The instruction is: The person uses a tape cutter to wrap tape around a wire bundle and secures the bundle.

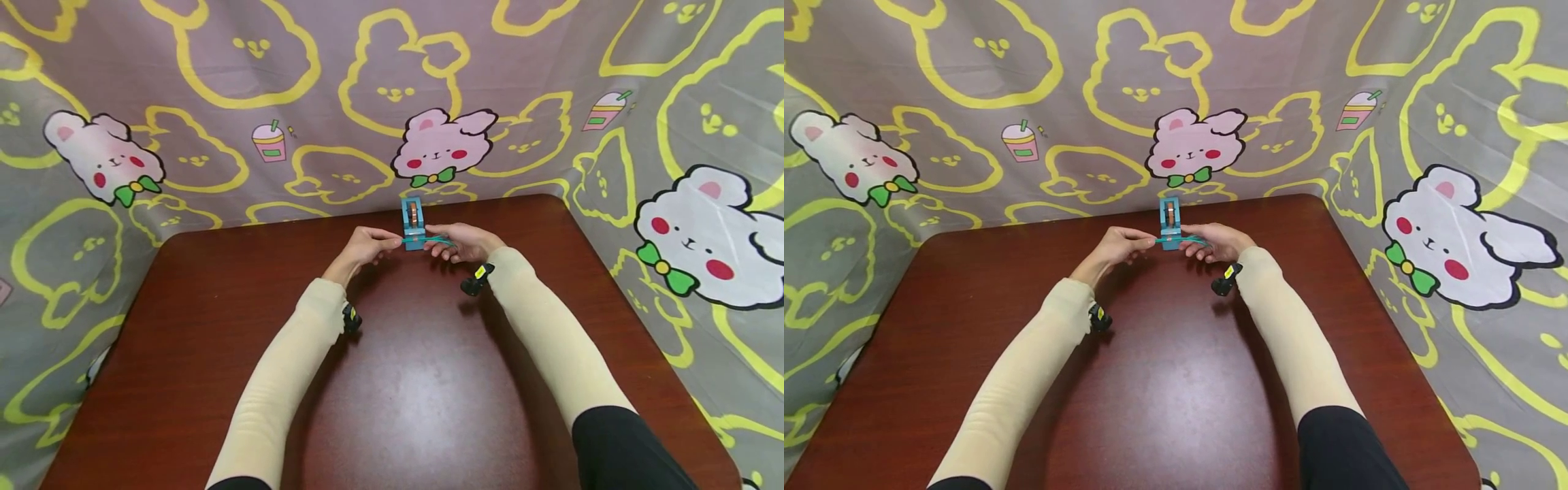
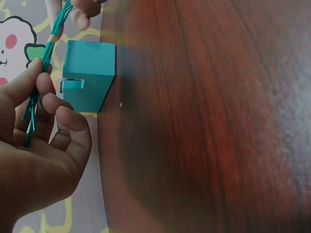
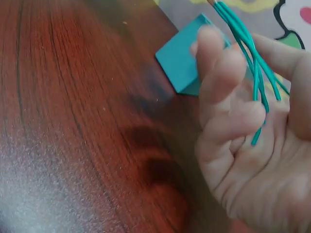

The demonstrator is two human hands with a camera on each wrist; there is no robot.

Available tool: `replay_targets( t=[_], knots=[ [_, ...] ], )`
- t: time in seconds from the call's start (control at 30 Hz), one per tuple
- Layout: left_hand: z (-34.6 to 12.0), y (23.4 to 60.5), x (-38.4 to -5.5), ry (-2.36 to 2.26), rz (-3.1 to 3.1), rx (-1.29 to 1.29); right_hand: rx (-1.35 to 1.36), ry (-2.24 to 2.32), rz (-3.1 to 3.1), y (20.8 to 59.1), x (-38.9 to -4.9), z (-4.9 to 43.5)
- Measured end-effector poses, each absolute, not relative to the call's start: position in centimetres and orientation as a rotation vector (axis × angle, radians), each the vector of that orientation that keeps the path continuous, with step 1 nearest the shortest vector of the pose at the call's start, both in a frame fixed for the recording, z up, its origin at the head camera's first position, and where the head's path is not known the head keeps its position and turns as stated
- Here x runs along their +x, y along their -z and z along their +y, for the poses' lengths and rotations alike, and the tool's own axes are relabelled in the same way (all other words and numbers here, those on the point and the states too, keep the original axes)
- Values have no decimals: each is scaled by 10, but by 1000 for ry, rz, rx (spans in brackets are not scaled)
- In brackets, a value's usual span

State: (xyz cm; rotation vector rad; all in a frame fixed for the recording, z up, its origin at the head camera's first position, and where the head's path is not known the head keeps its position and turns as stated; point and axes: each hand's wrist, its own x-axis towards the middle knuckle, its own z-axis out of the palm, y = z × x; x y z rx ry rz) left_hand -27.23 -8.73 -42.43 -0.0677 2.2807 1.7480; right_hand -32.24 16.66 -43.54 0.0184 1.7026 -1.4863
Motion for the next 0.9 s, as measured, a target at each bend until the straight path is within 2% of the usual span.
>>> replay_targets(
  t=[0.5,0.7,0.9],
  knots=[
    [-82,427,-278,-1682,2369,82,-99,1551,1642,436,-324,181],
    [-91,431,-282,-1698,2318,59,-339,1431,1861,422,-326,180],
    [-98,436,-287,-1817,2094,-144,-655,1171,2245,406,-325,174]
  ],
)
